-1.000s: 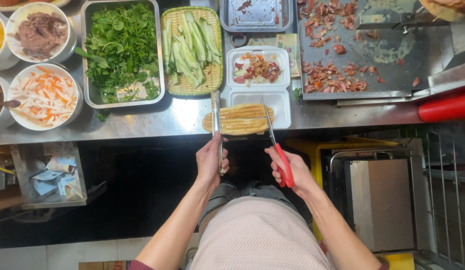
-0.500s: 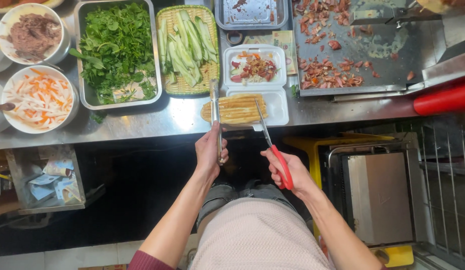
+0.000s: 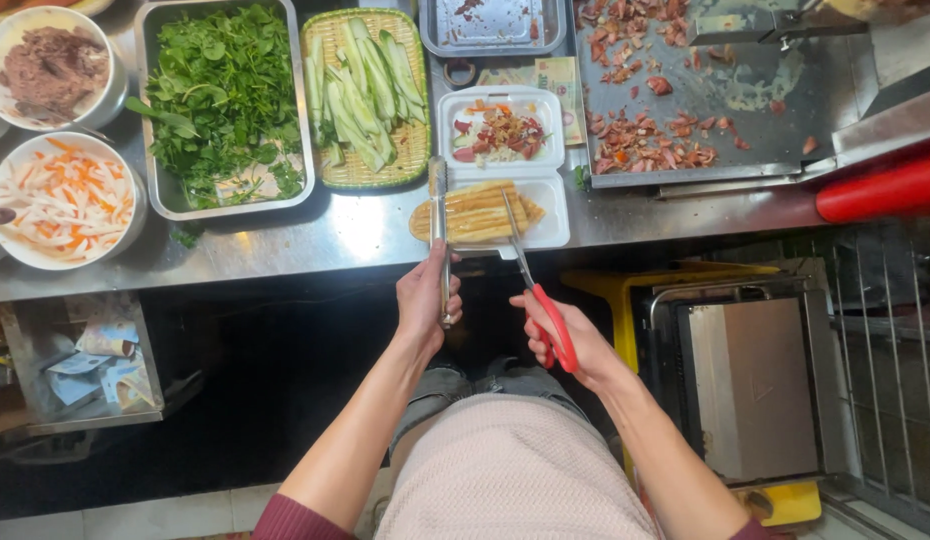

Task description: The person assembles a meal in a white styrofoam container by adding various ingredients from metal trays, including sliced cucumbers, shredded carrots, sliced meat, and fresh herbs. They use tongs to place the items and scissors to cut a grilled bread item into the container.

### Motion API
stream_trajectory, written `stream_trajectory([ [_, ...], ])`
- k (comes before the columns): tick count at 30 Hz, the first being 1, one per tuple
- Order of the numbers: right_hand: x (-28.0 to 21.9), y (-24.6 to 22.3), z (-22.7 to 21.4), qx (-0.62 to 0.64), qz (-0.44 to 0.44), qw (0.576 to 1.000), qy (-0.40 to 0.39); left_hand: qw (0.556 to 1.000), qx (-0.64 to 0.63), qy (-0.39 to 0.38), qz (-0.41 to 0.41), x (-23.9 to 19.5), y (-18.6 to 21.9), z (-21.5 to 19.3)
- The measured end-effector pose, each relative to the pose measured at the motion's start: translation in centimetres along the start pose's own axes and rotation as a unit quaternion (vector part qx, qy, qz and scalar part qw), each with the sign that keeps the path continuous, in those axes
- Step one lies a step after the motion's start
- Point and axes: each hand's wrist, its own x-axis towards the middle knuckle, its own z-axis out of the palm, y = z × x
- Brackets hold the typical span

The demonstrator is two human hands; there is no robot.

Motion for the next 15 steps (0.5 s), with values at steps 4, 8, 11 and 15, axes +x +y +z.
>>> stream_trajectory([
  [4, -0.4, -0.2, 0.5, -0.003, -0.014, 1.0, 0.022, 1.0, 0.014, 0.0, 0.008, 0.1, 0.3, -0.2],
  [8, 0.7, -0.4, 0.3, 0.01, -0.015, 1.0, 0.012, 0.999, 0.041, -0.008, 0.002, -0.4, 0.2, -0.2],
  [11, 0.8, -0.7, 0.4, -0.002, -0.021, 1.0, 0.011, 0.999, 0.04, -0.003, 0.0, 0.1, 0.0, -1.0],
  [15, 0.0, 0.6, -0.4, -0.01, 0.009, 1.0, -0.016, 1.0, 0.017, 0.008, 0.015, 0.9, 1.4, -1.8],
])
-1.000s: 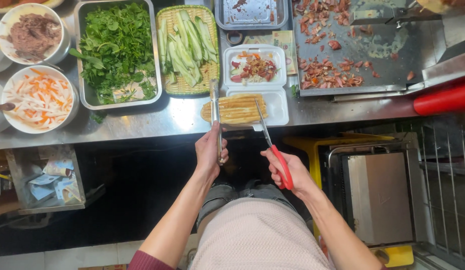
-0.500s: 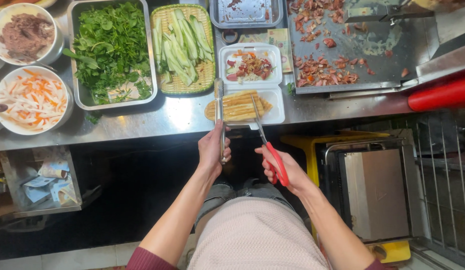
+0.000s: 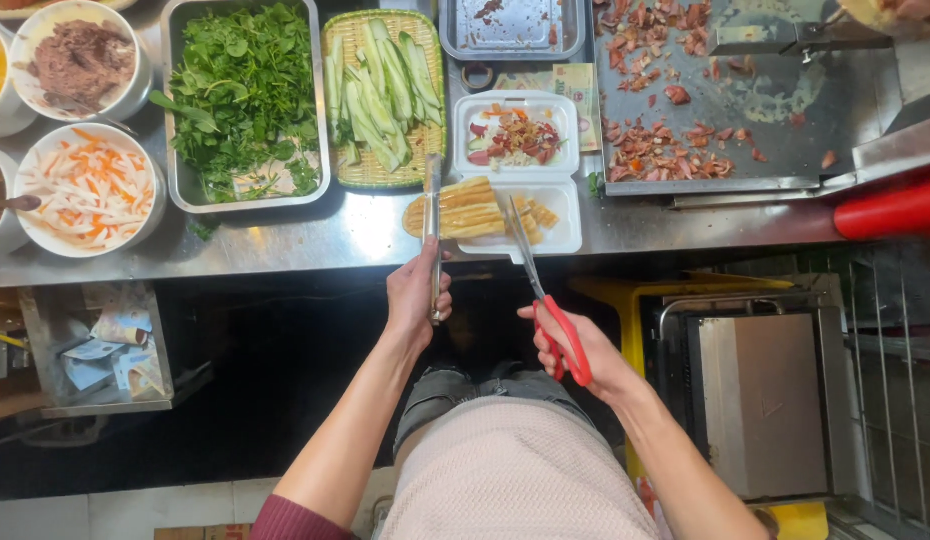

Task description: The person assembles a meal in a white styrofoam container by adding various ingredients from metal trays, including sliced cucumbers, shredded carrots, sliced meat, and fresh herbs. They use tongs to place the items and scissors to cut a grilled bread item into the container.

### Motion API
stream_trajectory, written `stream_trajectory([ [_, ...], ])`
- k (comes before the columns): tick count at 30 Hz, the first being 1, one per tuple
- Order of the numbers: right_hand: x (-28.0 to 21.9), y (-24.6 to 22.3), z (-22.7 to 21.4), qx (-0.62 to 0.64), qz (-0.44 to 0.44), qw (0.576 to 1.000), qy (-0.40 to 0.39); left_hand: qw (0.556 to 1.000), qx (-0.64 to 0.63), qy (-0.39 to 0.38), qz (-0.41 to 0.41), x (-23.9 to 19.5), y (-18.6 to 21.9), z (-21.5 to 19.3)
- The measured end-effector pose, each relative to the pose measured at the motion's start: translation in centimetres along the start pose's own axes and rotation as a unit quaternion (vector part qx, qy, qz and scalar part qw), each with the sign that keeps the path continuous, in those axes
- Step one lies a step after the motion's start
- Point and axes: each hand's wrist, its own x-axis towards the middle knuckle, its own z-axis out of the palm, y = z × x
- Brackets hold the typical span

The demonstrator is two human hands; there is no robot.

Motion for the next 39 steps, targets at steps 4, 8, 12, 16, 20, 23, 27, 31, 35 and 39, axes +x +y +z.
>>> stream_trajectory([
  [4, 0.3, -0.3, 0.9, -0.028, 0.015, 0.999, -0.027, 1.0, 0.019, -0.02, -0.012, -0.3, -0.3, 0.5],
  [8, 0.2, -0.8, 1.8, -0.021, -0.005, 1.0, -0.001, 0.999, 0.024, -0.023, -0.014, 0.0, -0.7, 0.4],
  [12, 1.8, -0.3, 1.6, 0.004, 0.006, 1.0, -0.008, 0.998, 0.053, -0.025, -0.015, -0.5, -0.8, 0.0],
  [16, 1.9, -1.8, 2.5, -0.004, -0.018, 1.0, 0.001, 0.998, 0.06, -0.015, -0.008, 0.1, -0.9, -0.6],
  [20, 0.3, -1.1, 2.0, -0.018, 0.011, 1.0, -0.02, 0.999, 0.038, -0.007, -0.001, 0.4, 0.3, -0.5],
  [23, 0.8, -0.3, 1.4, -0.005, 0.024, 0.999, -0.046, 0.999, 0.04, -0.021, -0.008, 0.3, 0.2, 0.4],
  [27, 0.5, -1.0, 1.5, -0.016, 0.007, 1.0, -0.018, 0.997, 0.067, -0.042, -0.006, -0.2, 0.1, 1.3],
  [31, -1.0, -0.9, 0.4, -0.019, 0.005, 1.0, 0.011, 0.994, 0.098, -0.05, 0.027, -1.4, 0.9, 2.4],
  [35, -0.5, -0.8, -1.0, 0.015, 0.006, 1.0, 0.018, 0.996, 0.085, -0.022, 0.019, -1.1, 0.3, 4.2],
  [39, 1.3, -1.7, -1.4, 0.034, -0.017, 0.999, 0.031, 0.995, 0.1, -0.022, 0.003, -0.9, -0.8, 5.4],
])
